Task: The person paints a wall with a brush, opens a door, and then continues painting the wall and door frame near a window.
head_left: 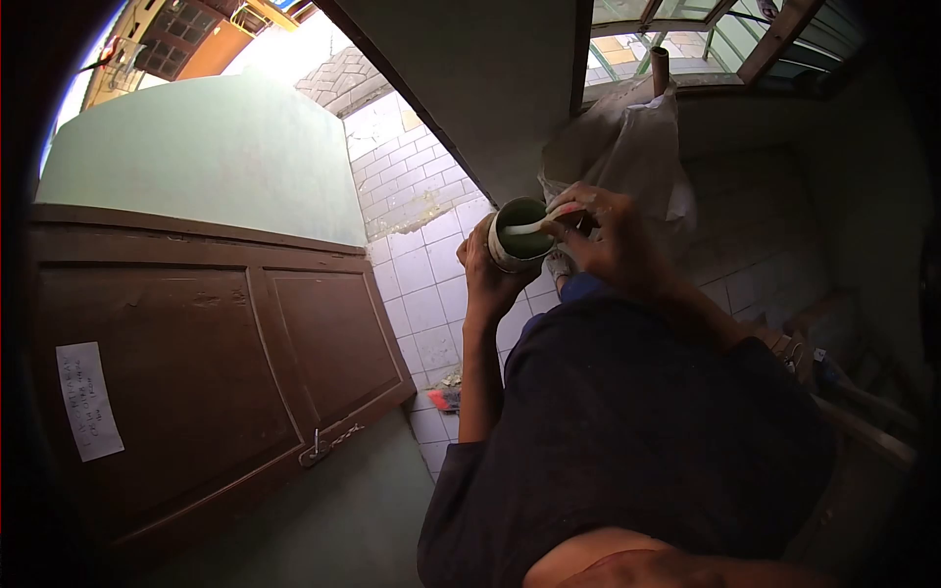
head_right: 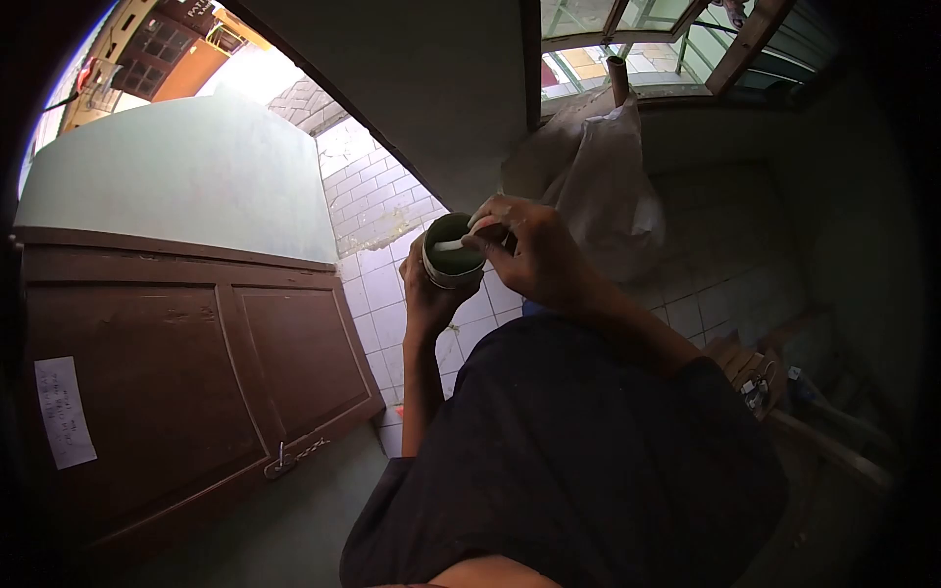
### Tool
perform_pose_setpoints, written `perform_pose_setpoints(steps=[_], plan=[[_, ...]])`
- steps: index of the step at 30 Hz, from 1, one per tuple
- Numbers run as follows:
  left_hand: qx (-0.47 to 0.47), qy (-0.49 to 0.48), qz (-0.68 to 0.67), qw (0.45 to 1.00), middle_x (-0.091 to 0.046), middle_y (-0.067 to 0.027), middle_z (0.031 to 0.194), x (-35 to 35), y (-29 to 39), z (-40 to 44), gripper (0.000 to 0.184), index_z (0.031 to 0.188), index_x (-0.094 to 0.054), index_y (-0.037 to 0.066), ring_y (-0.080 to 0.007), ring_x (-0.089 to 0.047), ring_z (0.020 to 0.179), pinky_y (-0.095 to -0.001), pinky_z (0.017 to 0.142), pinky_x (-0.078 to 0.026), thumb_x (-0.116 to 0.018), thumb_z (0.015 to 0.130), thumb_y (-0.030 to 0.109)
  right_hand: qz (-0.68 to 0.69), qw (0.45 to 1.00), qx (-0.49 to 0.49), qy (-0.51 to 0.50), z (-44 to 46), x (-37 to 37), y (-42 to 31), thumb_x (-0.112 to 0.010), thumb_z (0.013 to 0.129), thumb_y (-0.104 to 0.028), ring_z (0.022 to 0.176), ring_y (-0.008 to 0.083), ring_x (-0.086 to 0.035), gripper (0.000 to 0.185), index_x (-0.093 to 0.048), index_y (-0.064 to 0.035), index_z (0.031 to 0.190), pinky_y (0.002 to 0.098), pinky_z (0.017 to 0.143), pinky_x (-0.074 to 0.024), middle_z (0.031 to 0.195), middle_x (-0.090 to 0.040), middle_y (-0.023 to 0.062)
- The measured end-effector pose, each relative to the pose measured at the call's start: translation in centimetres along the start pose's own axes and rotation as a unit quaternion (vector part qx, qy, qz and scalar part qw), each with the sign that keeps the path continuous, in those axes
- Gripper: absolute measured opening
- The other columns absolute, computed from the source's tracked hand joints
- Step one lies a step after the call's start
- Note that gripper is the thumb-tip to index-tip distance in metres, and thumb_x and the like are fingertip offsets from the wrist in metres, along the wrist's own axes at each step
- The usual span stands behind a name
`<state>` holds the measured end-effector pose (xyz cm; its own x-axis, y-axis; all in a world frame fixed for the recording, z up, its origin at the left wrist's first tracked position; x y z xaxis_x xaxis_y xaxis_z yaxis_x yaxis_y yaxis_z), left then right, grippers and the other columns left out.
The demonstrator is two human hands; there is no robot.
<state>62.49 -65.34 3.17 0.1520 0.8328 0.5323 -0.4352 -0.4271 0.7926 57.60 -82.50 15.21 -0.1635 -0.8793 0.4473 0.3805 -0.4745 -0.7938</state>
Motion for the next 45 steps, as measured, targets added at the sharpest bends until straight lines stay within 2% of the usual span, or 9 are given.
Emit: perform_pose_setpoints(steps=[8, 18, 21, 27, 29, 33, 35, 38, 45], plan=[[0.037, -0.073, -0.015, 0.997, -0.070, -0.0089, 0.129, -2.9, 0.9, 2.2, 0.085, 0.139, -0.060, 0.010, -0.0297, -0.065, 0.124, -0.0467, 0.117, -0.035, -0.097, 0.064, 0.022, 0.215, 0.952, -0.142, 0.166, -1.3, 5.1, 5.4, -0.075, 0.103, -0.013, 0.084, 0.0108, -0.075, 0.017, -0.067, 0.0012, 0.109, 0.0288, 0.072, -0.0607, 0.088, -0.075, 0.0073], [0.059, -0.056, -0.009, 0.997, -0.070, -0.0112, 0.124, -3.4, 0.7, 4.2, 0.083, 0.135, -0.060, 0.007, -0.0323, -0.065, 0.119, -0.0476, 0.116, -0.037, -0.098, 0.063, 0.023, 0.300, 0.892, -0.226, 0.251, -1.0, 8.3, 11.5, -0.074, 0.104, -0.013, 0.081, 0.0156, -0.076, 0.017, -0.069, 0.0030, 0.107, 0.0297, 0.072, -0.0643, 0.093, -0.076, 0.0098], [0.062, -0.042, 0.005, 0.997, -0.069, -0.0112, 0.124, -3.5, -0.5, 4.8, 0.083, 0.135, -0.060, 0.007, -0.0323, -0.064, 0.119, -0.0479, 0.115, -0.038, -0.098, 0.063, 0.023, 0.302, 0.900, -0.232, 0.214, -0.2, 9.5, 12.5, -0.074, 0.102, -0.009, 0.081, 0.0169, -0.077, 0.016, -0.071, 0.0046, 0.110, 0.0312, 0.074, -0.0654, 0.092, -0.076, 0.0102], [0.063, -0.005, 0.017, 0.998, -0.068, -0.0111, 0.126, -3.1, -1.9, 6.6, 0.084, 0.137, -0.059, 0.008, -0.0320, -0.062, 0.122, -0.0479, 0.114, -0.037, -0.098, 0.064, 0.022, 0.154, 0.959, -0.233, -0.043, 2.0, 9.8, 11.4, -0.075, 0.096, 0.002, 0.092, 0.0179, -0.077, 0.035, -0.068, 0.0097, 0.129, 0.0308, 0.087, -0.0641, 0.106, -0.076, 0.0141], [0.059, -0.011, 0.017, 0.998, -0.068, -0.0111, 0.126, -3.3, -1.9, 7.4, 0.084, 0.137, -0.058, 0.008, -0.0319, -0.062, 0.122, -0.0479, 0.114, -0.036, -0.098, 0.064, 0.023, 0.093, 0.964, -0.181, -0.171, 2.3, 8.1, 11.0, -0.073, 0.097, 0.000, 0.097, 0.0152, -0.073, 0.044, -0.062, 0.0106, 0.138, 0.0297, 0.089, -0.0614, 0.107, -0.073, 0.0083], [0.057, -0.014, 0.027, 0.998, -0.067, -0.0109, 0.127, -3.9, -2.9, 9.0, 0.085, 0.138, -0.058, 0.009, -0.0320, -0.062, 0.122, -0.0479, 0.115, -0.035, -0.097, 0.064, 0.023, 0.055, 0.971, -0.169, -0.159, 2.9, 6.7, 14.1, -0.071, 0.098, -0.004, 0.090, 0.0095, -0.068, 0.043, -0.061, 0.0092, 0.138, 0.0276, 0.081, -0.0582, 0.106, -0.071, 0.0057], [0.068, -0.015, 0.024, 0.997, -0.068, -0.0107, 0.127, -4.2, -3.5, 9.8, 0.085, 0.138, -0.058, 0.009, -0.0321, -0.062, 0.122, -0.0478, 0.115, -0.035, -0.097, 0.065, 0.024, 0.178, 0.926, -0.306, -0.132, 2.2, 5.6, 17.2, -0.067, 0.105, -0.016, 0.071, 0.0066, -0.060, 0.037, -0.063, 0.0080, 0.132, 0.0250, 0.063, -0.0498, 0.094, -0.069, 0.0045], [0.088, -0.025, 0.016, 0.996, -0.070, -0.0107, 0.127, -5.0, -4.0, 11.1, 0.085, 0.139, -0.057, 0.009, -0.0327, -0.063, 0.121, -0.0477, 0.114, -0.036, -0.097, 0.066, 0.025, 0.202, 0.899, -0.372, -0.117, 2.1, 4.4, 20.0, -0.065, 0.108, -0.022, 0.066, 0.0037, -0.053, 0.033, -0.065, 0.0044, 0.127, 0.0239, 0.056, -0.0431, 0.090, -0.068, 0.0030], [0.101, -0.024, -0.012, 0.994, -0.069, -0.0096, 0.129, -8.3, -8.1, 14.4, 0.086, 0.139, -0.059, 0.009, -0.0311, -0.063, 0.122, -0.0462, 0.112, -0.033, -0.096, 0.066, 0.033, 0.437, 0.808, -0.387, -0.079, 2.8, 1.0, 25.6, -0.064, 0.108, -0.020, 0.066, 0.0060, -0.058, 0.028, -0.064, 0.0003, 0.127, 0.0210, 0.056, -0.0452, 0.092, -0.068, 0.0032]])
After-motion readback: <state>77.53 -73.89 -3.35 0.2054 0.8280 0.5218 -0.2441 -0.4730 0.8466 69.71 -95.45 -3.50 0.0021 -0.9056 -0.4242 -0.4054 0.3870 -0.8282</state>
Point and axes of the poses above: each hand's wrist, its own z-axis towards the middle knuckle, its own x-axis out of the back of the hand, y = z × x, the point moved 10 cm from there along z, towards the middle knuckle
